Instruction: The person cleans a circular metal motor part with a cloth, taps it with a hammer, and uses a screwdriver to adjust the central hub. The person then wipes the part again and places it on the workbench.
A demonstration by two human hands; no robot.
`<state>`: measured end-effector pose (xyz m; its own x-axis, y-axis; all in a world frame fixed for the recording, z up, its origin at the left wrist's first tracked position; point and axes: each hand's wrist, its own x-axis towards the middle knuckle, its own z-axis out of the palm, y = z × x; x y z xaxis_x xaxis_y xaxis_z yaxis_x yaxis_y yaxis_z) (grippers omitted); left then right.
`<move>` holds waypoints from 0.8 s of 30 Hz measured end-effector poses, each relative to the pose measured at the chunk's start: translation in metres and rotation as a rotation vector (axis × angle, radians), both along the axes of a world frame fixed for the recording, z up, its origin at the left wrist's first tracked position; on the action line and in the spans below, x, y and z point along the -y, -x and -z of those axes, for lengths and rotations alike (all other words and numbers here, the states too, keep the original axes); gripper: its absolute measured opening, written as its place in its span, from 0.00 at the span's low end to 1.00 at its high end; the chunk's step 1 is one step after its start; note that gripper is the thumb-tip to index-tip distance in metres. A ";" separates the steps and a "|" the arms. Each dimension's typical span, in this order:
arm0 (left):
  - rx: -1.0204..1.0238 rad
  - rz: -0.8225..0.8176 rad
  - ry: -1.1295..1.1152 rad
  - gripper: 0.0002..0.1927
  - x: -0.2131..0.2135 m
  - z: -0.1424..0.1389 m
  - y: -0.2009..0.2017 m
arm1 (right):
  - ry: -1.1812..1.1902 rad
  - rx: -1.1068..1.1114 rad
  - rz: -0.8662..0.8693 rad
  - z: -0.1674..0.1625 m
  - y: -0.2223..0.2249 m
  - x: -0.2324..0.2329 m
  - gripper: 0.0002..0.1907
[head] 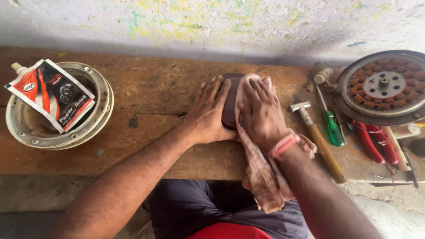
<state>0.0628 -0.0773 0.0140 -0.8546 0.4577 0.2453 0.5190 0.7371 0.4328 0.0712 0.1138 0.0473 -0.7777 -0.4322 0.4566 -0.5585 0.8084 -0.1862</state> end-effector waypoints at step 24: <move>-0.033 -0.006 -0.029 0.73 -0.001 0.005 0.000 | 0.042 0.558 0.100 -0.027 0.064 0.013 0.21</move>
<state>0.0633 -0.0763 0.0088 -0.8486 0.4450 0.2861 0.5288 0.7277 0.4368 0.0071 0.1008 0.0746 -0.9422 -0.3345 -0.0199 -0.2876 0.8376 -0.4644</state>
